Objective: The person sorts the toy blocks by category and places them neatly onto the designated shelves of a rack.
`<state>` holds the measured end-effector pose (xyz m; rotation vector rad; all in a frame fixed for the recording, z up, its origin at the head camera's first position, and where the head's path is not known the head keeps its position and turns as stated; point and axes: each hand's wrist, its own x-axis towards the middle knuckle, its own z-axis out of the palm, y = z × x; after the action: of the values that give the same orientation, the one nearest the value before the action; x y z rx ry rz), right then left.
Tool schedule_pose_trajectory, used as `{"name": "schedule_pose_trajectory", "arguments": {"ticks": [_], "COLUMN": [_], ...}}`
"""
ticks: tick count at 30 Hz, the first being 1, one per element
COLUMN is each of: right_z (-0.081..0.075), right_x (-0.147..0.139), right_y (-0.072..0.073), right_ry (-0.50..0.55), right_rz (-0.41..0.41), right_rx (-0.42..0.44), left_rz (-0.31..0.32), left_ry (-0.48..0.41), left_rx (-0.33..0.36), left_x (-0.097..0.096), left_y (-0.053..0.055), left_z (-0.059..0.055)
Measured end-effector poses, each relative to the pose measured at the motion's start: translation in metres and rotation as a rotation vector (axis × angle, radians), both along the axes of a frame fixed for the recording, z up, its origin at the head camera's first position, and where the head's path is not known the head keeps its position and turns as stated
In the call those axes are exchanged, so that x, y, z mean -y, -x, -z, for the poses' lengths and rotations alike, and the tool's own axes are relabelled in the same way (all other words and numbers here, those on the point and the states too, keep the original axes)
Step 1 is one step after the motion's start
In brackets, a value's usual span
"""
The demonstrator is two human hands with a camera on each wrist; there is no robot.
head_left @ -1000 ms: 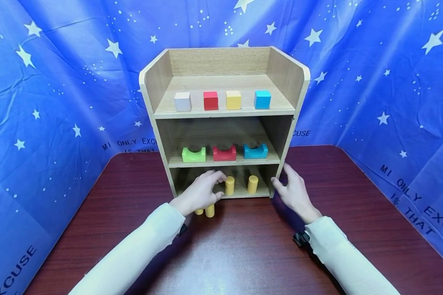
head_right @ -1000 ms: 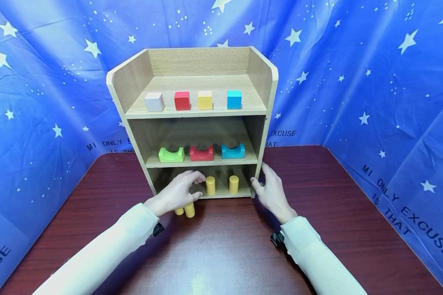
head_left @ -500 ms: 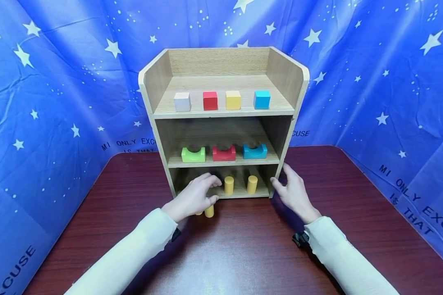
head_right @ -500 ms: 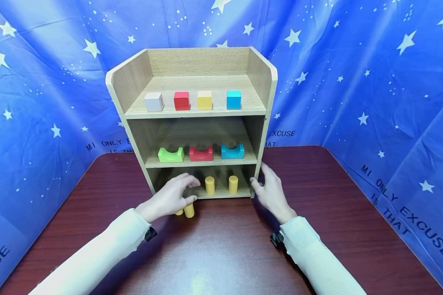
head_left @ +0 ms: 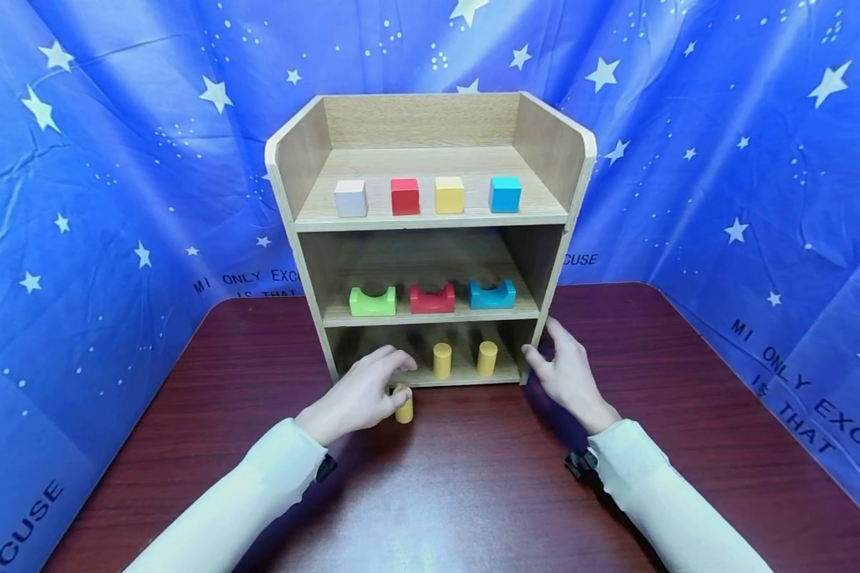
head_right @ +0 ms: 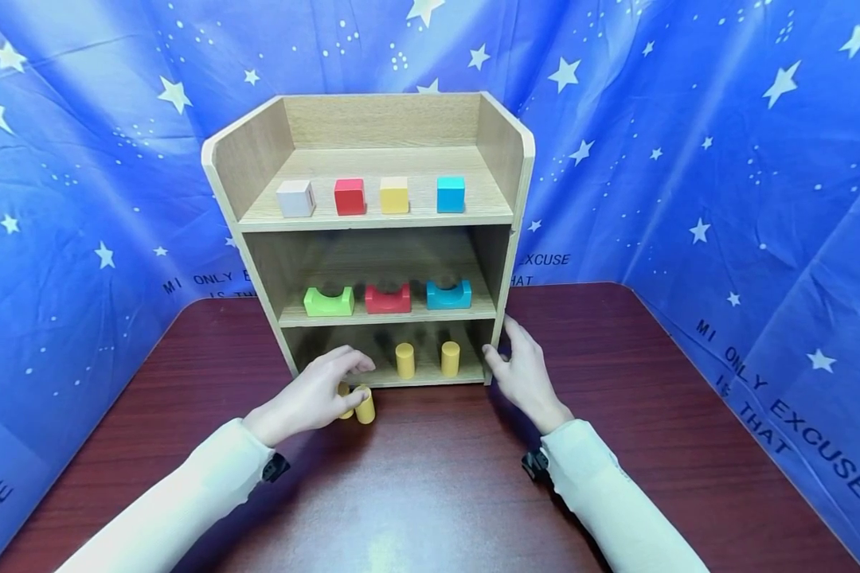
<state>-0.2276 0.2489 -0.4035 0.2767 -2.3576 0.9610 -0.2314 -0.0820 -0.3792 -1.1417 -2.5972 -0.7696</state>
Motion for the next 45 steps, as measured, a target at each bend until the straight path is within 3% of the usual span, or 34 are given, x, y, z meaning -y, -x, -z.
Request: {"name": "schedule_pose_trajectory", "arguments": {"ticks": [7,31,45], "right_z": [0.000,0.001,0.000], "right_x": [-0.001,-0.001,0.000], "right_y": [0.001,0.001,0.000], "right_ry": [0.008,0.004,0.009], "right_rz": [-0.003,-0.003,-0.012], "right_rx": [0.002,0.016,0.006], "left_rz": [-0.014,-0.045,-0.142], "left_ry": [-0.021,-0.025,-0.056], "left_rx": [0.060,0.020,-0.017], "left_x": [0.008,0.028,0.033], "left_y": [-0.002,-0.011,-0.008], "left_z": [0.005,0.013,0.028]}}
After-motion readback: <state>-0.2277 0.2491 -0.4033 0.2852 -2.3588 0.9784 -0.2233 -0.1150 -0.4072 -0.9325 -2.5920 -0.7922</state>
